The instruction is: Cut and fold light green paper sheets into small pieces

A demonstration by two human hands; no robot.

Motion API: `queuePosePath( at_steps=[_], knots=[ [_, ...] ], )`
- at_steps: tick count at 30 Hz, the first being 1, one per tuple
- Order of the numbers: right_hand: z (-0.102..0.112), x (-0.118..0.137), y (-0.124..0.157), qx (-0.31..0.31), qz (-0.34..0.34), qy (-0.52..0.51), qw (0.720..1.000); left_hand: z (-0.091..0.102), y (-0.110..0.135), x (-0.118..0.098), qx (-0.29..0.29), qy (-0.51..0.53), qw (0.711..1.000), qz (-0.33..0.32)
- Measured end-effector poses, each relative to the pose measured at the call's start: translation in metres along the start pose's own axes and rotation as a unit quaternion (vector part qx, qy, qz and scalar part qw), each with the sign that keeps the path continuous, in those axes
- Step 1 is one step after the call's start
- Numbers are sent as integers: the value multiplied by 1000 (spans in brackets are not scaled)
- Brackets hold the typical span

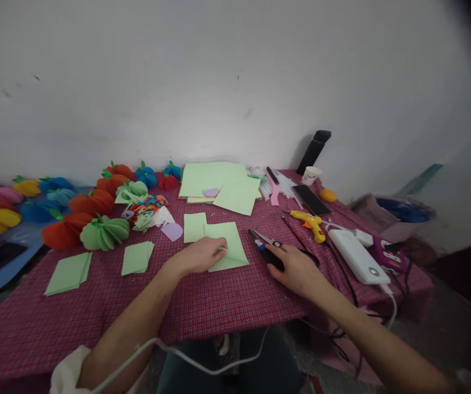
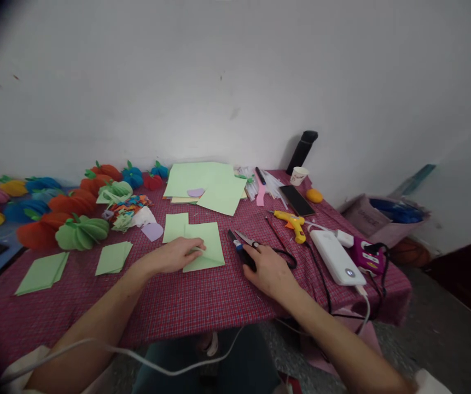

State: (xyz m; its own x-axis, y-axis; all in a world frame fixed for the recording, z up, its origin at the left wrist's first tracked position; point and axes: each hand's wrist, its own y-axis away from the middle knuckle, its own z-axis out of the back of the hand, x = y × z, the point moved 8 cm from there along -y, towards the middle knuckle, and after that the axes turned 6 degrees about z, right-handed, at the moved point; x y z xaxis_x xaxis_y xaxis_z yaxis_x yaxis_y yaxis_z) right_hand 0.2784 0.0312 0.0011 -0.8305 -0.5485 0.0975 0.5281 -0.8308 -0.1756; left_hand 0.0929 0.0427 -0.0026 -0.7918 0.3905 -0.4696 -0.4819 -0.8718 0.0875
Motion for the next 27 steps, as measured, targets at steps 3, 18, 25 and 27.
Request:
queuePosePath(
  at_steps=[3,18,25,27],
  knots=[
    [14,11,25,21,37,-54,998,0,0,0,-6,-5,1000,-11],
    [-1,62,34,78,89,-37,992,6,4,-7,-9,23,1000,15],
    [-6,61,38,74,85,-34,993,-5,-13,-11,-110,-36,993,8],
    [-7,60,38,70,84,-33,993,-25,-20,-11,-87,-87,992,2]
  ],
)
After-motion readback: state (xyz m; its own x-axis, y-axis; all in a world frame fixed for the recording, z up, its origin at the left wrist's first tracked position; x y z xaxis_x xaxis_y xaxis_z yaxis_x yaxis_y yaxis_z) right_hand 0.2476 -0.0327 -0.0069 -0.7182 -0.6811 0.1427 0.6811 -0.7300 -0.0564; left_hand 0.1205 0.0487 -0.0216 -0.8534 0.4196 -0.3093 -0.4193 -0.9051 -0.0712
